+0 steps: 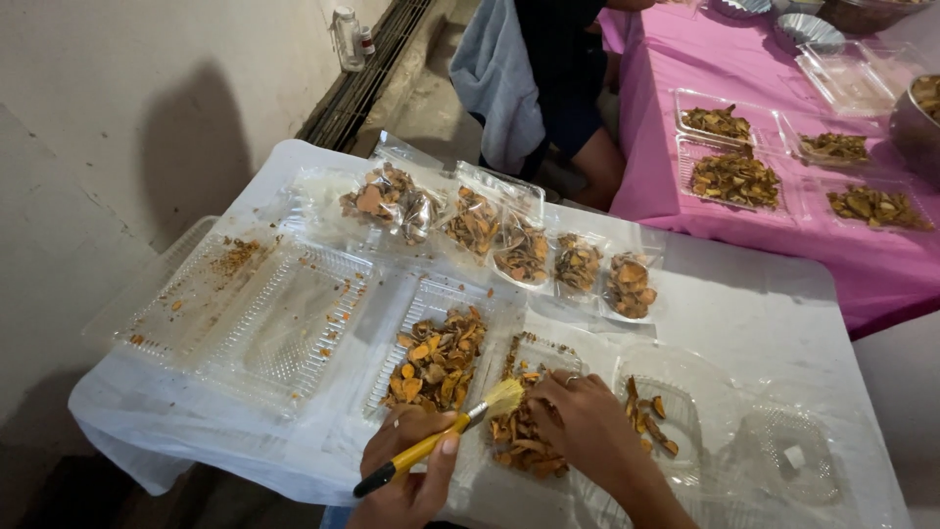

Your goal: Packing and sorting dried tea or herbs into plastic containers using a brush and hands.

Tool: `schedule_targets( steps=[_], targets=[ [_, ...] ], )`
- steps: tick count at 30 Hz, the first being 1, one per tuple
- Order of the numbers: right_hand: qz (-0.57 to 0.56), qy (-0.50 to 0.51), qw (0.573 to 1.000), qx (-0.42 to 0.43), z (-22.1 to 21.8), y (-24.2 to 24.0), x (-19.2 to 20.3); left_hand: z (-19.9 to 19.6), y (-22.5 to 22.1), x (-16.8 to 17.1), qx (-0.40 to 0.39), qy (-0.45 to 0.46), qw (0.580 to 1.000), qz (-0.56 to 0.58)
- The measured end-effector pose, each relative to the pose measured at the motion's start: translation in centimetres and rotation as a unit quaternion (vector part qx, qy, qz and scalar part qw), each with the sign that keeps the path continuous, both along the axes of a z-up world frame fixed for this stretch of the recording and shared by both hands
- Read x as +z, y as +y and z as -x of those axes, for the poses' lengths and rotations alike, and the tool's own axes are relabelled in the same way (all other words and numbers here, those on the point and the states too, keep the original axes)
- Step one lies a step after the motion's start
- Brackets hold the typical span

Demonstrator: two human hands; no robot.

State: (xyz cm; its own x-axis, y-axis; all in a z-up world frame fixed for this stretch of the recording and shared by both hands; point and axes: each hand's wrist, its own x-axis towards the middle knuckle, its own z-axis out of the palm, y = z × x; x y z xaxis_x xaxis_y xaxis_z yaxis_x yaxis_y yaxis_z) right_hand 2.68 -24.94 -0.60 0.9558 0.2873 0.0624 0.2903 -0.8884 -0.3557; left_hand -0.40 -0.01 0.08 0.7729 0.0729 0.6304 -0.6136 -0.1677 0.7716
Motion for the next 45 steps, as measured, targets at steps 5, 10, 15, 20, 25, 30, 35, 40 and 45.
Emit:
schedule_targets(
  steps=[5,10,15,20,25,30,35,40,45],
  targets=[
    [-0.096,0.108,0.985,-0.093,0.4,-0.2,2.1,-0.2,0.3,-0.2,-0.005,-0.019,1.000,-0.004],
    [-0.181,0.136,0.964,-0.137,0.7,0.1,4.7,-0.4,-0.4,-0.4,-0.004,-0.021,0.999,0.034],
    [-0.306,0.052,0.945,-0.106,0.6,-1.0,3.3,-0.1,-1.5,2.6,-0.091,-0.018,0.994,0.056],
    [-0.483,0.105,0.866,-0.069,0.7,-2.8,2.8,-1.8,-3.1,2.7,-0.176,-0.019,0.980,0.088],
    [-0.521,0.105,0.842,-0.093,0.7,-2.2,4.0,-1.8,-2.9,2.1,0.000,-0.053,0.996,0.068],
    [-0.548,0.049,0.821,-0.153,1.0,-1.6,4.7,-4.0,-3.5,0.3,-0.023,-0.122,0.991,0.054],
    [-0.522,0.009,0.843,-0.127,1.2,-1.4,3.5,-4.0,-4.4,-1.1,-0.046,-0.141,0.987,0.058],
    [-0.494,-0.025,0.860,-0.122,1.8,-0.6,5.2,-3.6,-3.9,-0.3,-0.026,-0.127,0.991,0.023],
    [-0.299,-0.011,0.943,-0.149,2.1,-0.8,6.6,-4.0,-3.2,1.1,-0.149,-0.078,0.986,0.001]
  ],
)
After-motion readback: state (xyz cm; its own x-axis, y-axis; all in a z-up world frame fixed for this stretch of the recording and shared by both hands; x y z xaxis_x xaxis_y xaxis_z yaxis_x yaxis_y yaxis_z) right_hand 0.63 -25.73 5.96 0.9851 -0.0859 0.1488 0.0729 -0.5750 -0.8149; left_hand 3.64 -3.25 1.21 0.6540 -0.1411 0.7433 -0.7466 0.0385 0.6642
